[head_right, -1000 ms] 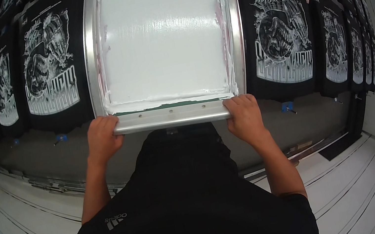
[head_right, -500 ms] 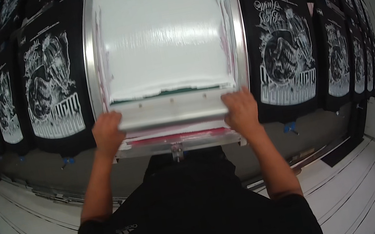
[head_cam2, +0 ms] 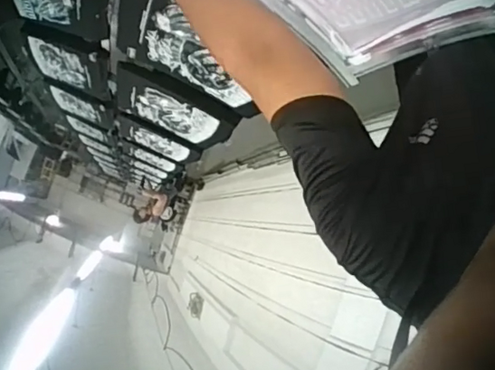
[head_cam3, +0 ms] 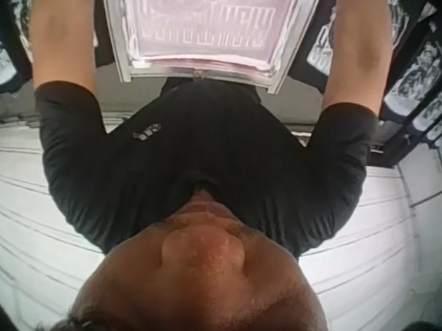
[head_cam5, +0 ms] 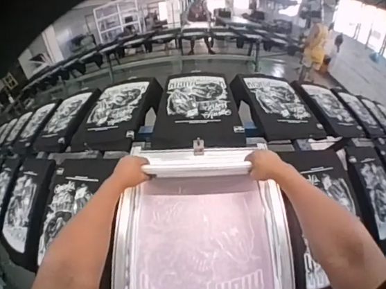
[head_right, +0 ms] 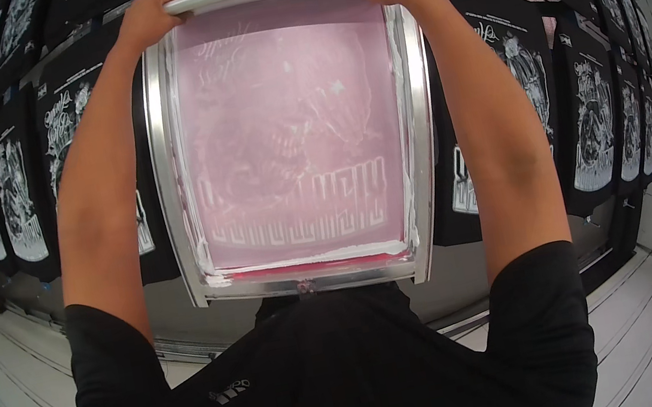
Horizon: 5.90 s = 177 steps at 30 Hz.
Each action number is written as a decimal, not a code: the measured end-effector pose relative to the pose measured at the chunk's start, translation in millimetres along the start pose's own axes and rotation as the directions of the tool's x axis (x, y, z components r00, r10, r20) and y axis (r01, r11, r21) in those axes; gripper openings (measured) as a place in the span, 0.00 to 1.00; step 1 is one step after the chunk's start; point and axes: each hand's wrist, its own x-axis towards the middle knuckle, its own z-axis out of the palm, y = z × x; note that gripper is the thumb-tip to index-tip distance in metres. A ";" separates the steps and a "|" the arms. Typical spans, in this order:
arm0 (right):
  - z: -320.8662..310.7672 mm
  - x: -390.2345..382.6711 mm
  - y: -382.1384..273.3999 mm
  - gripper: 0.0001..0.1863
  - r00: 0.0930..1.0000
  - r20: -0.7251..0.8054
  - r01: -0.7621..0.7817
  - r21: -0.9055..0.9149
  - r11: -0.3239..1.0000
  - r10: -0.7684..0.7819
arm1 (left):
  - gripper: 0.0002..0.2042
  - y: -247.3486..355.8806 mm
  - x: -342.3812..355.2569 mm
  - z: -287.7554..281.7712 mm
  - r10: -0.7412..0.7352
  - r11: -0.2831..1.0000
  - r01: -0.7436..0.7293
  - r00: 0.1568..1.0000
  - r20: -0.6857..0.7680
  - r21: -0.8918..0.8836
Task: The recorder is screen printing graphics onto black t-shirts using a manual screen and squeegee.
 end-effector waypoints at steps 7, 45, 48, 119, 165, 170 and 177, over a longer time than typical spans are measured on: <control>-17.4 -220.2 -86.7 0.19 0.982 0.178 -0.096 0.177 0.980 0.064 | 0.15 71.8 -217.6 -34.0 -0.037 0.995 0.049 0.989 0.145 -0.085; -10.1 -47.7 -22.0 0.25 0.997 0.058 -0.050 0.010 0.999 0.050 | 0.19 8.8 -46.4 -10.1 0.029 1.000 -0.029 0.999 -0.021 -0.003; -22.4 -191.3 -79.8 0.21 0.995 0.085 -0.052 0.108 0.993 0.042 | 0.17 52.4 -185.6 -36.9 -0.068 0.997 0.073 0.986 0.150 -0.026; 13.3 -278.8 -189.6 0.23 0.977 0.157 0.111 0.207 0.972 -0.145 | 0.20 242.9 -492.9 127.5 -0.047 0.366 0.616 0.761 0.647 -0.698; 50.0 -598.2 196.7 0.18 0.896 0.183 -0.186 0.982 -0.032 0.404 | 0.24 390.7 -369.0 151.5 -0.631 0.342 0.410 0.767 0.116 -0.846; 68.1 -629.1 296.9 0.17 0.915 0.178 -0.173 0.984 -0.045 0.361 | 0.23 484.4 -345.3 186.9 -0.663 0.282 0.373 0.742 0.101 -0.884; 76.2 -611.8 355.6 0.17 0.930 0.210 -0.212 0.977 -0.025 0.302 | 0.21 521.2 -325.8 198.3 -0.702 0.265 0.445 0.697 0.145 -0.855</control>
